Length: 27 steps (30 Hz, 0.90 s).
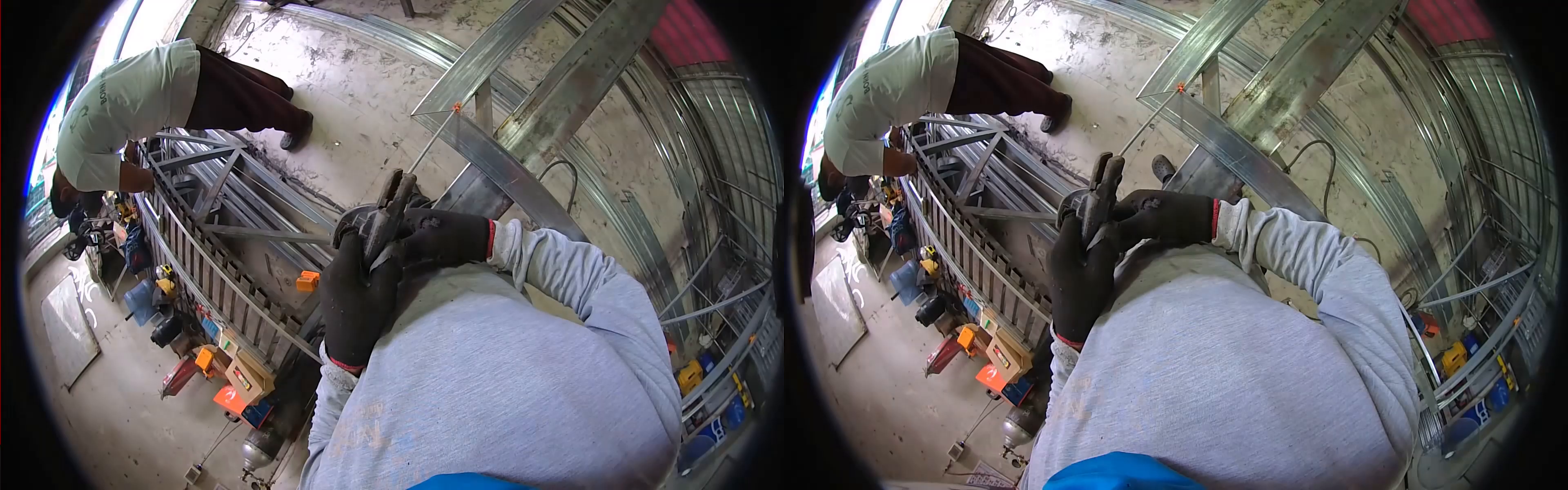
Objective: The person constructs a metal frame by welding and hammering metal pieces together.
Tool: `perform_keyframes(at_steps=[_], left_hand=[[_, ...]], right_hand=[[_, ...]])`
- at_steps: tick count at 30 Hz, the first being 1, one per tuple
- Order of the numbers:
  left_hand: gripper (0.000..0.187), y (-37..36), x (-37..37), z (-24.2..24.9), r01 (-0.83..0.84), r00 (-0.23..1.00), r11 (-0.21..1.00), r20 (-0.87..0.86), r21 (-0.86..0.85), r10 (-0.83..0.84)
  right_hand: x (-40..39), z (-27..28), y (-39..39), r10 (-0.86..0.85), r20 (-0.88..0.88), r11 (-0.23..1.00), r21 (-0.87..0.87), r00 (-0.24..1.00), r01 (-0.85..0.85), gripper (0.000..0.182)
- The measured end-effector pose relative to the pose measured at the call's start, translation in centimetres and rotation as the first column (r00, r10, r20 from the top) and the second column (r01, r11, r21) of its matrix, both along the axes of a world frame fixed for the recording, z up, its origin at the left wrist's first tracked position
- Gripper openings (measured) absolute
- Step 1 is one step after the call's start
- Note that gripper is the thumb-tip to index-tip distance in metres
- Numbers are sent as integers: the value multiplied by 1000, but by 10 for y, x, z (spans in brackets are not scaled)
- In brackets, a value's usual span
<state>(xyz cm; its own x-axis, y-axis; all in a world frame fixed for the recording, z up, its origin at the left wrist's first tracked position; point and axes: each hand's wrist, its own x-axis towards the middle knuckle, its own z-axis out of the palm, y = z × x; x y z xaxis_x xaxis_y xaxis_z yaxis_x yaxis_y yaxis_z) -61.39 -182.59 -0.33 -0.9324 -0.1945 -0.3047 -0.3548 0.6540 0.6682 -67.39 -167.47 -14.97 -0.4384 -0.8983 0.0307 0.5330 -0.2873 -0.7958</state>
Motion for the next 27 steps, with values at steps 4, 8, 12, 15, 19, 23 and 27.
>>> perform_keyframes(at_steps=[4, 8, 12, 15, 19, 23, 27], left_hand=[[24, -2, -1, 0, 12, 1000, 1000, 25, 3, -12], [24, -1, -1, -2, 23, 1000, 1000, -10, -10, -23], [23, -1, 0, -2, -14, 1000, 999, 9, 33, 14], [21, 2, 0, 2, -45, 999, 997, 21, 65, 44], [35, 2, 3, 4, -30, 999, 1000, 29, -2, 30], [50, -18, 26, -22, -39, 983, 987, -171, 156, 65], [53, -20, 21, -16, -75, 980, 972, -166, 222, 113]], right_hand=[[-2, -11, -2, 42, -33, 999, 34, 999, -41, 43], [0, -14, -5, -173, -514, 983, -42, 840, 177, 41], [-1, -13, -8, 111, 140, 994, 6, 984, -113, 39], [-2, -13, -4, 133, 50, 983, 121, 990, -138, 38], [-1, -23, -8, 12, -455, 1000, 17, 891, -4, 33], [-6, -19, -3, -207, -642, 972, -218, 738, 82, 32], [2, -14, -13, -25, -316, 971, -235, 949, -52, 35]])
